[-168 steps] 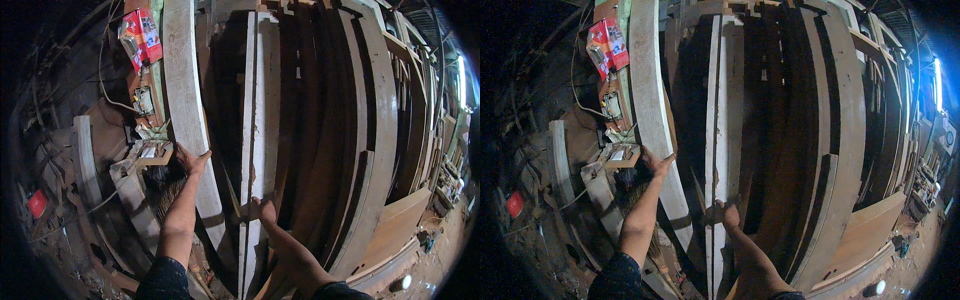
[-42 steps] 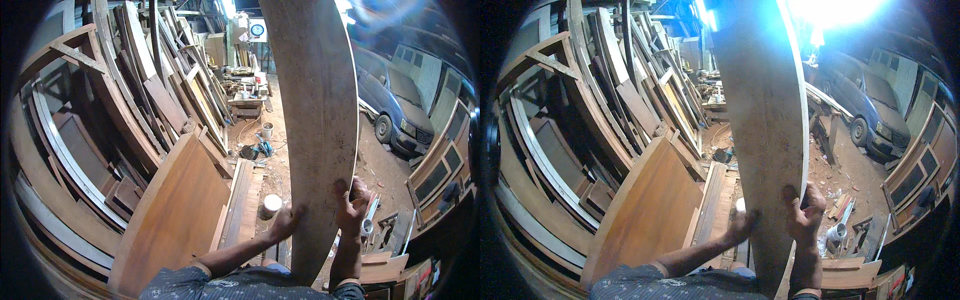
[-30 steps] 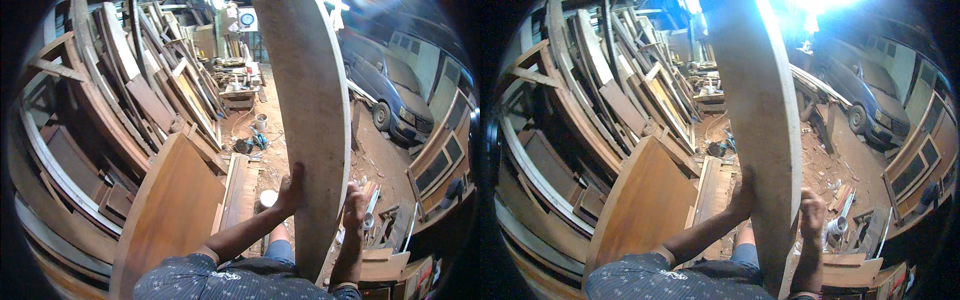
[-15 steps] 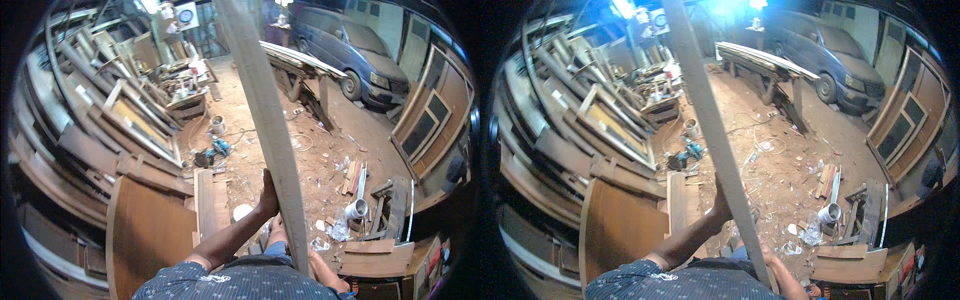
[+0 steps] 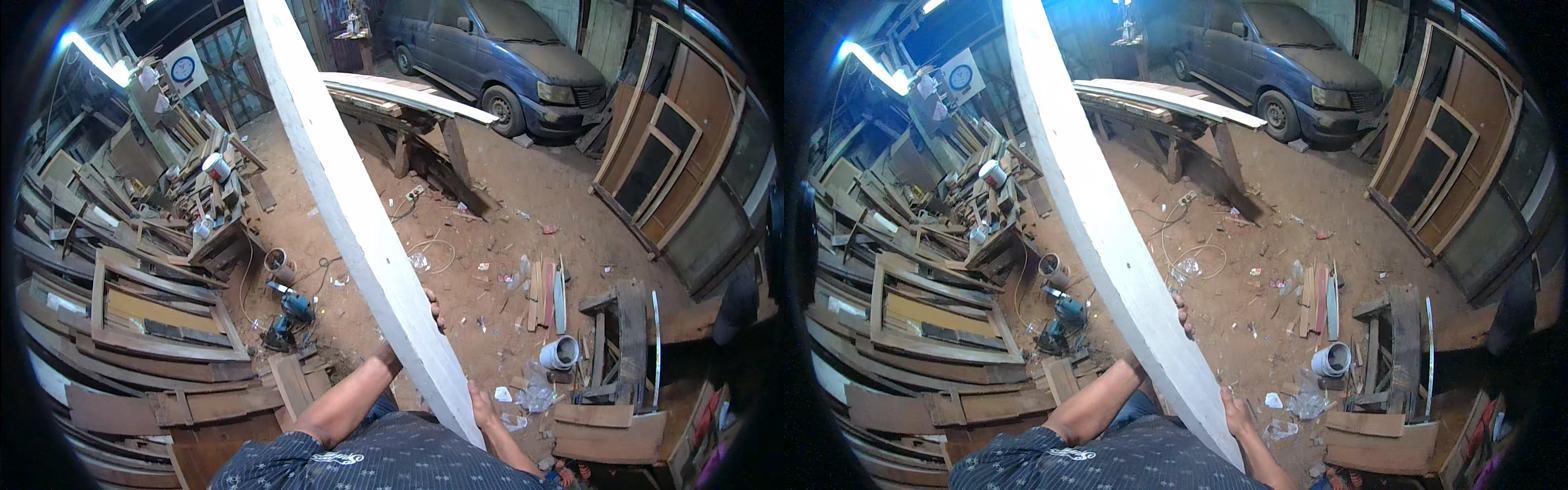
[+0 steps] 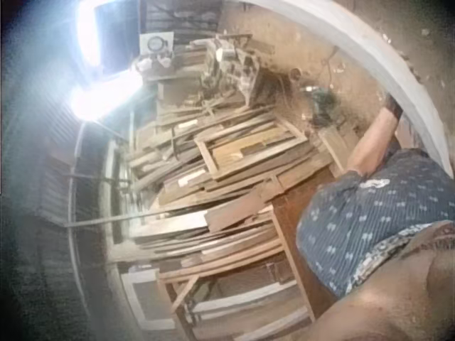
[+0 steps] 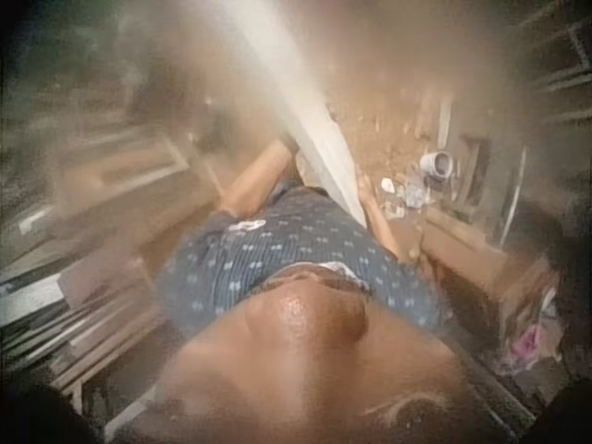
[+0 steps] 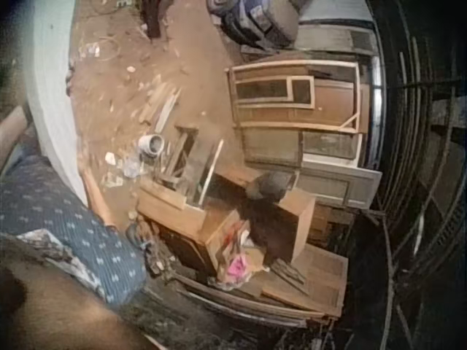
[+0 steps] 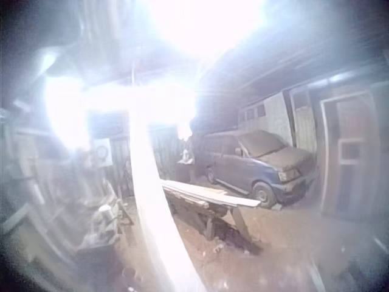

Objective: The person selects long wooden planks from a stack, measures them with a tape measure, and cuts them to size using a circular saw. The person handles the planks one at a time, marking measurements before cutting.

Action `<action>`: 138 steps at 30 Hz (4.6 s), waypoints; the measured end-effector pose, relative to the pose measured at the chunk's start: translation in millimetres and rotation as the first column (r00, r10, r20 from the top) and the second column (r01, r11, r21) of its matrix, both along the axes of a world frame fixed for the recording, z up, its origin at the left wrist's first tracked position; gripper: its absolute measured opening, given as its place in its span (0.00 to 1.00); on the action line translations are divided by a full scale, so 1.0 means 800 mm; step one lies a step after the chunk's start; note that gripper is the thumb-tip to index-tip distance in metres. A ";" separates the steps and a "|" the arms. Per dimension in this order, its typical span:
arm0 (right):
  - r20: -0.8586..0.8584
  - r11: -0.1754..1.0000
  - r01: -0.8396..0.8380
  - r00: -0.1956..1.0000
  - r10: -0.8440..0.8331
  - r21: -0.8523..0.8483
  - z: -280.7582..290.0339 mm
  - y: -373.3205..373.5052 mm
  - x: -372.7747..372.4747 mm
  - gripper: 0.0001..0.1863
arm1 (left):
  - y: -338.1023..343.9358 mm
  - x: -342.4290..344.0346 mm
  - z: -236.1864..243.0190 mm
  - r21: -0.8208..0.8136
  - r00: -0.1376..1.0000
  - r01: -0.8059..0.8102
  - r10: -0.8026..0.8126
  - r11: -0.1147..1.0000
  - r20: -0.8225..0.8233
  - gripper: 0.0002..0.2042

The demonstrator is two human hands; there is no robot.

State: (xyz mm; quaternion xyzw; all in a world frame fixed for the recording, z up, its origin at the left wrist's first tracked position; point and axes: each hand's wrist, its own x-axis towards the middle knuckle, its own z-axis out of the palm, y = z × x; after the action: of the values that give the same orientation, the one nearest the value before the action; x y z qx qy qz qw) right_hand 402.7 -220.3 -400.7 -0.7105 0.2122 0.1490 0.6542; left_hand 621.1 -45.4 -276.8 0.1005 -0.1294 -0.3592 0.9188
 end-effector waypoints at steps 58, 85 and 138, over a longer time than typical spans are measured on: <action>-0.184 0.833 -0.293 0.955 0.233 -0.469 0.255 -0.015 1.671 0.37 | 0.219 2.043 -0.131 0.745 0.765 -0.360 0.635 0.561 -0.108 0.27; 0.165 0.853 -0.296 0.903 0.397 -0.430 0.142 0.095 2.047 0.33 | 0.079 1.709 -0.095 0.937 0.828 0.014 0.521 0.349 -0.207 0.43; 0.352 -0.209 -0.290 0.842 0.408 0.934 0.171 -0.131 1.416 0.33 | -0.183 1.223 0.084 0.665 0.844 -0.479 0.509 0.573 0.170 0.37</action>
State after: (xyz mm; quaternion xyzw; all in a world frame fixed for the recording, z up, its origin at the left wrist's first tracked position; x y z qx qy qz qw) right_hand 1535.7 -325.1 -263.9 -0.0238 -0.1458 0.4582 0.8765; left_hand 1599.4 -191.9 -209.8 0.4568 0.0640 -0.1123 0.8801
